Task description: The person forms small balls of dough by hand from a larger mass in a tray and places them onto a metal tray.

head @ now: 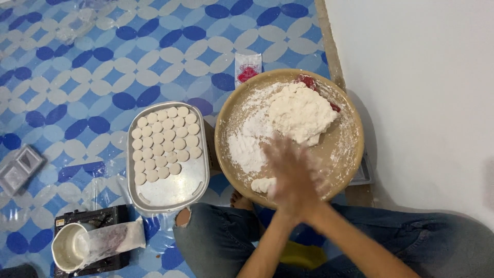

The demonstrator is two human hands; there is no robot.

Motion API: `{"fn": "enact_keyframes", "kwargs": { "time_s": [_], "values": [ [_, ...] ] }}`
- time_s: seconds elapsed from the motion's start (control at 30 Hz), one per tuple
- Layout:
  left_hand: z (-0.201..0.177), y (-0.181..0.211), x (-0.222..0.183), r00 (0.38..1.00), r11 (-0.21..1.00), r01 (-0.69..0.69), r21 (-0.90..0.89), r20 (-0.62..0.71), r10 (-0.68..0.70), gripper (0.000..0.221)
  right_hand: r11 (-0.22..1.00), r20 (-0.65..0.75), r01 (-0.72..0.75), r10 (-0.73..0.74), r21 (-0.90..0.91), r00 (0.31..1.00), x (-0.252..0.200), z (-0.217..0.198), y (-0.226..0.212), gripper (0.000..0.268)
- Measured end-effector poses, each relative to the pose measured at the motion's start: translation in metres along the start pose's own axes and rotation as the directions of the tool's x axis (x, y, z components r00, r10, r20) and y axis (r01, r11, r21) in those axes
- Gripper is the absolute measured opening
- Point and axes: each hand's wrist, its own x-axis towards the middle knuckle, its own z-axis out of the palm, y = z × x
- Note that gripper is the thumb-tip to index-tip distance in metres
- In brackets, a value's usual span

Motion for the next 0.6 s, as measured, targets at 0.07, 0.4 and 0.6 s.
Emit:
{"fn": "enact_keyframes", "kwargs": {
  "time_s": [0.07, 0.4, 0.6],
  "values": [
    [-0.021, 0.014, 0.005, 0.989, 0.993, -0.055, -0.102, 0.134, 0.069, 0.097, 0.954, 0.108, 0.296, -0.289, -0.053, 0.951, -0.033, 0.027, 0.000, 0.110],
    [-0.021, 0.004, 0.010, 0.912, 0.995, 0.082, 0.051, 0.398, -0.096, 0.102, 0.997, -0.068, -0.072, 0.071, -0.020, 0.995, 0.002, -0.018, -0.019, 0.067],
    [-0.004, 0.012, -0.009, 0.840, 0.997, 0.034, -0.072, 0.542, 0.011, 0.103, 0.961, 0.106, 0.202, -0.225, 0.189, 0.969, -0.014, -0.021, 0.002, 0.026]
  ]
}}
